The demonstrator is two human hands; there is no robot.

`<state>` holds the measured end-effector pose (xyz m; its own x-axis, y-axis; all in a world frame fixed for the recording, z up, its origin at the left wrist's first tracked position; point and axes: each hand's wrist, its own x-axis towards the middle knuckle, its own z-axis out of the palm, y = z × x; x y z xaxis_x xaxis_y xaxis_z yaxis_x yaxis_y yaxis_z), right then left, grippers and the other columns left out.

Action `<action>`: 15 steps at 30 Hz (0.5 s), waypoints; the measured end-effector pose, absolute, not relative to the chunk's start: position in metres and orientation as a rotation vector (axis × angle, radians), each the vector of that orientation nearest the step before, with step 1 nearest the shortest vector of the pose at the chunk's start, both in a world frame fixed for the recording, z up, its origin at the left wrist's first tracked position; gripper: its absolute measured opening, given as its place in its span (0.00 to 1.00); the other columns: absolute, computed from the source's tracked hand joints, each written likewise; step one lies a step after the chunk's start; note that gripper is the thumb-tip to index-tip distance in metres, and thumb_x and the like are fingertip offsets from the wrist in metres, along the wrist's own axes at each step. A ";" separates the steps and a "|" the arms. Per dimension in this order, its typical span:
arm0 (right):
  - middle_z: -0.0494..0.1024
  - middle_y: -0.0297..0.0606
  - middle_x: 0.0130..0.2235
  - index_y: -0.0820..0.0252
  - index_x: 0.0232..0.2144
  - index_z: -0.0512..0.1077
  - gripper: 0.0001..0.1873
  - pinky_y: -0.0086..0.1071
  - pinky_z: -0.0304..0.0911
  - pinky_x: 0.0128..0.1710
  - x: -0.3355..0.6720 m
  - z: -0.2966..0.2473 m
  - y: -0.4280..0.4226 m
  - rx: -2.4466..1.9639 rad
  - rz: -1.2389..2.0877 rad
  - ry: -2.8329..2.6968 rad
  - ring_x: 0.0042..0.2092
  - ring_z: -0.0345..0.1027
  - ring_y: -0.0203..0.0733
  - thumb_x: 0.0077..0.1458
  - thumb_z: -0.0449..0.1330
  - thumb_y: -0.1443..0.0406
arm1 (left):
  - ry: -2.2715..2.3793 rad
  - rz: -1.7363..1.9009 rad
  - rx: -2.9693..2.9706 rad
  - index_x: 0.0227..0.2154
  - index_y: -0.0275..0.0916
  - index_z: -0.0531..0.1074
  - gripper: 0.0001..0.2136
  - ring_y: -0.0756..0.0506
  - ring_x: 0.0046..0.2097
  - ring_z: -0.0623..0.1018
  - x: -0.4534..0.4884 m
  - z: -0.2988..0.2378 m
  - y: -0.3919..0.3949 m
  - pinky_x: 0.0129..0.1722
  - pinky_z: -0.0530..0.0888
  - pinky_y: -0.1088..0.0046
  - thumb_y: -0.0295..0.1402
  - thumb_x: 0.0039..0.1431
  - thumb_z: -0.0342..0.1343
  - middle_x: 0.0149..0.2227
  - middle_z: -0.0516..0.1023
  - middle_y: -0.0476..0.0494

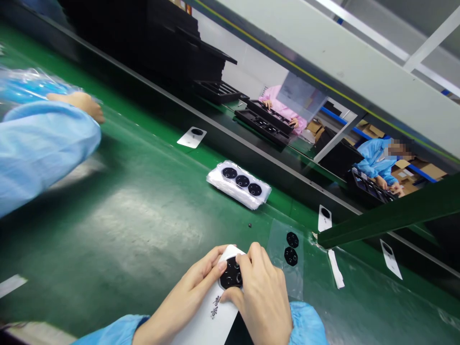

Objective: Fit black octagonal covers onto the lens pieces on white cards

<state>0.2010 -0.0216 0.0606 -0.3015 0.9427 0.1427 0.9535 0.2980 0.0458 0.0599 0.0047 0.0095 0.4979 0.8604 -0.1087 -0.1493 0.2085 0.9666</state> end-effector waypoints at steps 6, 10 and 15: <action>0.65 0.32 0.31 0.58 0.31 0.66 0.24 0.33 0.65 0.20 0.204 0.063 -0.017 -1.841 -0.075 -2.453 0.30 0.68 0.43 0.32 0.73 0.61 | 0.739 0.831 1.130 0.43 0.39 0.66 0.12 0.45 0.42 0.72 0.060 0.008 0.007 0.42 0.66 0.74 0.39 0.62 0.44 0.40 0.75 0.47; 0.65 0.31 0.31 0.58 0.33 0.67 0.25 0.33 0.65 0.21 0.207 0.063 -0.015 -1.835 0.007 -2.454 0.30 0.68 0.41 0.33 0.73 0.60 | 0.737 0.845 1.131 0.44 0.39 0.66 0.13 0.45 0.42 0.72 0.060 0.006 0.007 0.42 0.66 0.74 0.39 0.62 0.44 0.40 0.75 0.47; 0.64 0.31 0.31 0.58 0.35 0.67 0.24 0.32 0.65 0.23 0.209 0.062 -0.014 -1.784 0.077 -2.430 0.30 0.67 0.40 0.35 0.72 0.61 | 0.763 0.856 1.146 0.46 0.39 0.66 0.14 0.45 0.43 0.73 0.059 0.005 0.007 0.43 0.66 0.73 0.40 0.62 0.44 0.43 0.75 0.46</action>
<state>0.2091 -0.0144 0.0621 -0.2951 0.9528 0.0710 0.9464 0.3017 -0.1153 0.0595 0.0068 0.0051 0.4743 0.8769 -0.0779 -0.1783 0.1823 0.9669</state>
